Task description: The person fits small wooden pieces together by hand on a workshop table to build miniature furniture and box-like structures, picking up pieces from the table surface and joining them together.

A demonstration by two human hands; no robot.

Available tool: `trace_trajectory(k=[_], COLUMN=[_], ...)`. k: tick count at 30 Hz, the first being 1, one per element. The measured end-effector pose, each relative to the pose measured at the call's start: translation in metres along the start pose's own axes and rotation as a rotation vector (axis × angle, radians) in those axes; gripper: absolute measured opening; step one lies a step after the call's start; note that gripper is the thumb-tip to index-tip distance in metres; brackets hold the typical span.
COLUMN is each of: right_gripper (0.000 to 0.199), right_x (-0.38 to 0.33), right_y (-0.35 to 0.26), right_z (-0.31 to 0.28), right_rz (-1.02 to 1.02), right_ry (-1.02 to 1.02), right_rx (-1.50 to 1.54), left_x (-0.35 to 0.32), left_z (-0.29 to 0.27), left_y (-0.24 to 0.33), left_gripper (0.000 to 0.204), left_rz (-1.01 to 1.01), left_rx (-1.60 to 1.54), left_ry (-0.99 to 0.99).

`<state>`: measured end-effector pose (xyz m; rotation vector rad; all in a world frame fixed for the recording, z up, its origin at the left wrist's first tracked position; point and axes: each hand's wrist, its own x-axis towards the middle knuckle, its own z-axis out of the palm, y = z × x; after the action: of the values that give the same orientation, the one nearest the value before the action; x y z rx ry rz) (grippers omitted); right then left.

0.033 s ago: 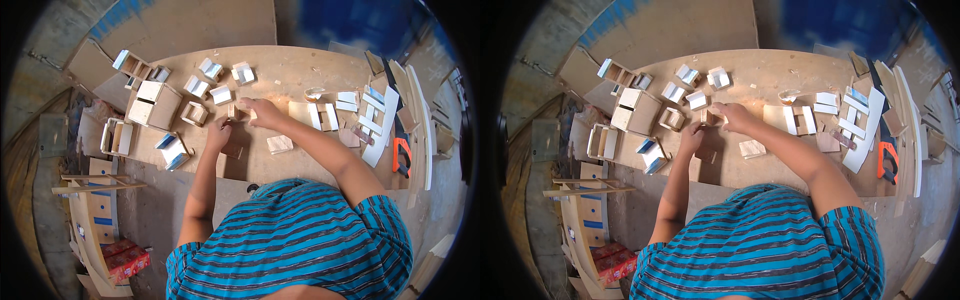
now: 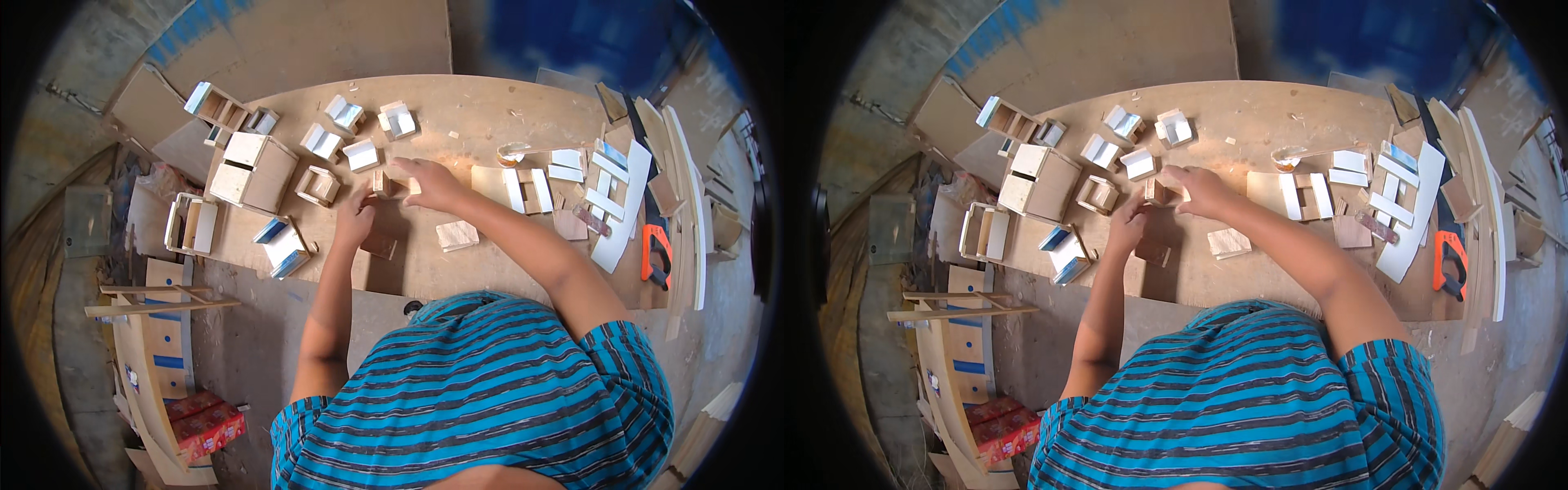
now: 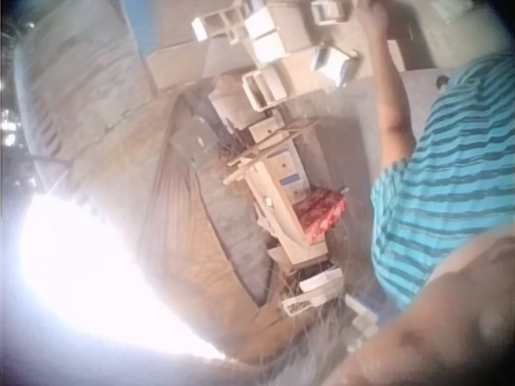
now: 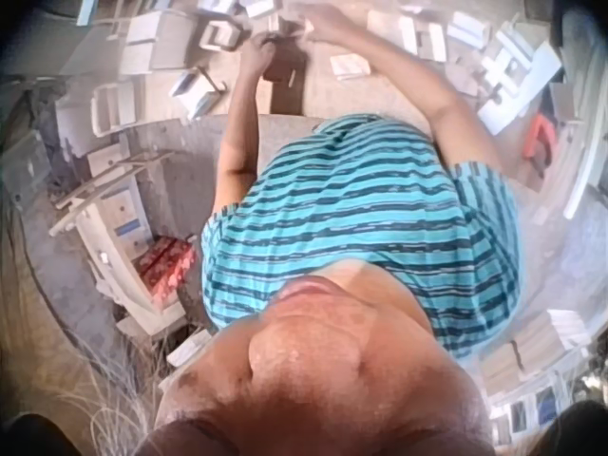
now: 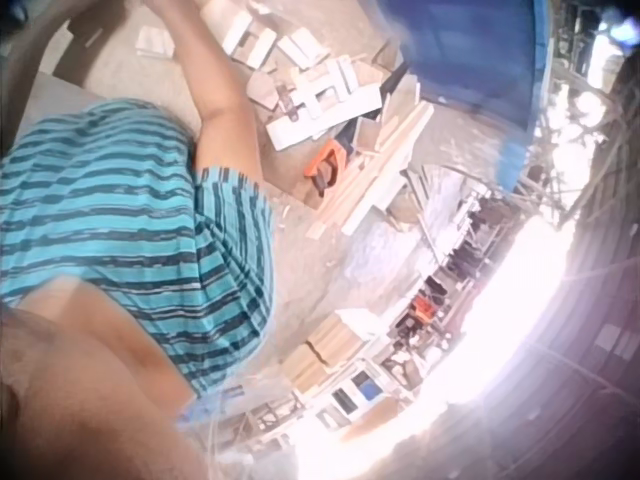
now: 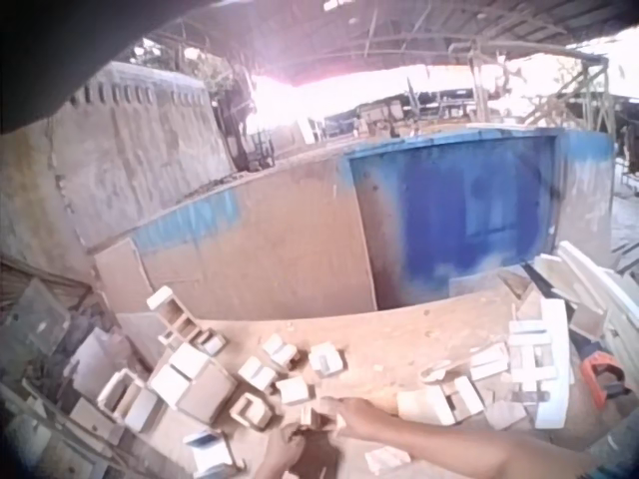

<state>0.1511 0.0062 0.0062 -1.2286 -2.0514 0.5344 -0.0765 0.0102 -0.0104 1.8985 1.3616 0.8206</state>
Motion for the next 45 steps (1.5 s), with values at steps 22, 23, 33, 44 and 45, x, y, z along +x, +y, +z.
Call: trace_trajectory(k=[22,23,33,44,45], right_gripper=[0.061,0.067,0.071,0.029,0.029], right_x=[-0.099,-0.097,-0.088,-0.097,-0.103], right_y=[-0.070,-0.077,-0.114,-0.110,-0.100], right_z=[-0.041,-0.040,-0.073,-0.103,-0.101], right_rz=[0.257,0.173,0.364,0.256,0.261], right_ry=[-0.040,-0.018,0.041,0.304,0.305], right_rx=[0.348,0.345,0.744,0.765,0.768], left_x=[-0.088,-0.089,-0.099,-0.091,-0.091], left_z=[-0.017,-0.016,-0.023,0.014,0.016], left_y=[0.043,0.048,0.144,0.134,0.129], left_gripper=[0.051,0.050,0.055,0.048,0.048], left_rz=[0.094,0.154,0.349,0.299,0.260], left_rx=[0.173,0.109,0.063,-0.206,-0.236], left_ry=[0.000,0.023,0.082,0.039,0.051])
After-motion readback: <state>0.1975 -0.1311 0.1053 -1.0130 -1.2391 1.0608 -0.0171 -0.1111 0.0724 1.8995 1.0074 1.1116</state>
